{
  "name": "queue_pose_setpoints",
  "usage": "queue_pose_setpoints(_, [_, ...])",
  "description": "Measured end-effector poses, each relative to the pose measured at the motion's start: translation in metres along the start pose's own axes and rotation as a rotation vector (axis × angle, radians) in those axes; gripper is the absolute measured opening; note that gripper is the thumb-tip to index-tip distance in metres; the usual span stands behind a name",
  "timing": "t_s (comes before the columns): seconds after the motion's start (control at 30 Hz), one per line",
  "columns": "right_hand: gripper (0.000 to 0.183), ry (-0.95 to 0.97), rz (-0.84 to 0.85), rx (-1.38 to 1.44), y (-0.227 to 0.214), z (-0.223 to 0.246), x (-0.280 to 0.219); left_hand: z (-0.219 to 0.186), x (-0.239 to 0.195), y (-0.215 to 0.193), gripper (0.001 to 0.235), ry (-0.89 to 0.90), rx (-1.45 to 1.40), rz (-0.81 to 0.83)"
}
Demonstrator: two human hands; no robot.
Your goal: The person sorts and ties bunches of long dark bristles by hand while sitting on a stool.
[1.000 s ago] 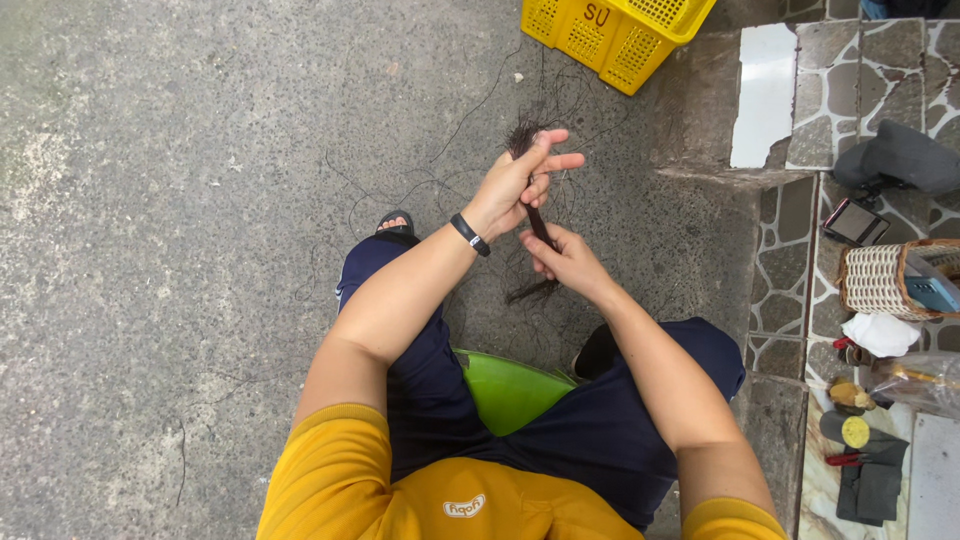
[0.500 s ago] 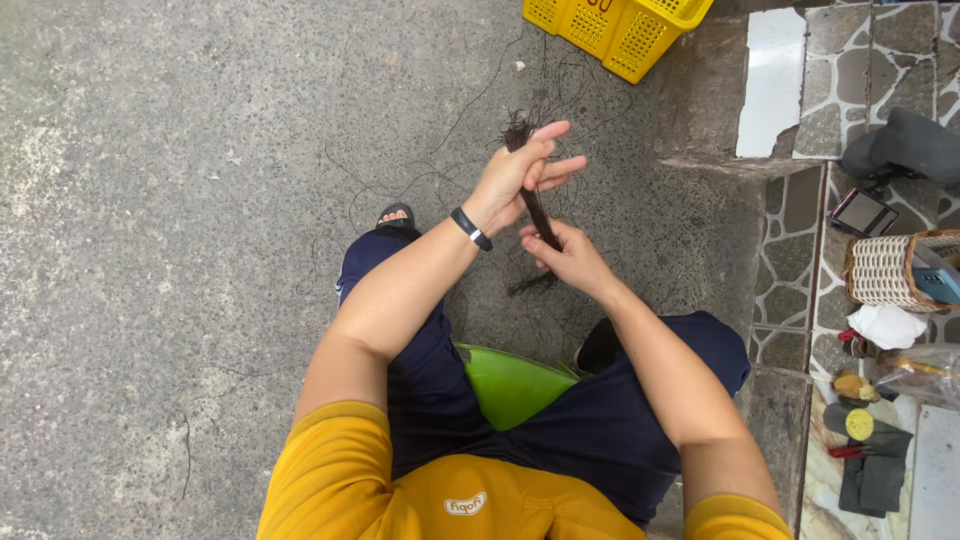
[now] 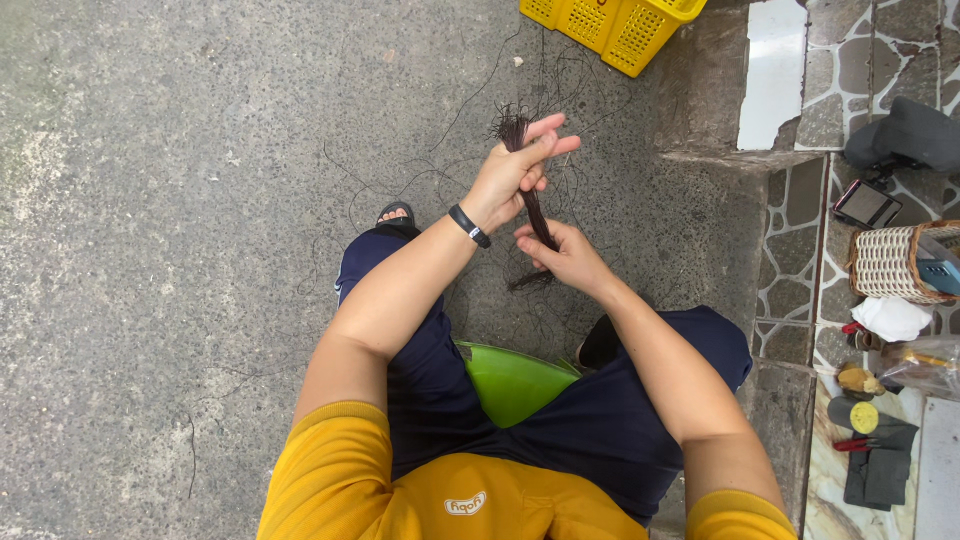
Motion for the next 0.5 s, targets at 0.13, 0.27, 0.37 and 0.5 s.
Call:
queue_pose_setpoints(0.13, [0.019,-0.001,0.013,-0.003,0.001,-0.002,-0.001,0.004,0.002,-0.003,0.041,0.043,0.047,-0.084])
queue_pose_setpoints(0.27, [0.019,-0.002,0.026,-0.018,0.004,0.007,-0.003,0.000,-0.001,-0.003,0.034,0.075,0.049,-0.172])
queue_pose_setpoints(0.37, [0.018,-0.015,0.030,-0.024,0.003,0.006,-0.002,0.002,0.005,-0.008,0.034,0.080,0.048,-0.220])
queue_pose_setpoints(0.5, [0.016,-0.035,0.021,-0.032,0.003,0.009,-0.003,-0.003,0.002,-0.001,0.033,-0.048,0.028,-0.111])
Point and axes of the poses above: each hand's wrist, its own x-axis towards the middle knuckle, its own y-axis out of the palm, z = x × y, the point moved 4 cm from there along x, towards the middle knuckle, and after that the axes turned 10 degrees about -z, right-handed, at the moved point
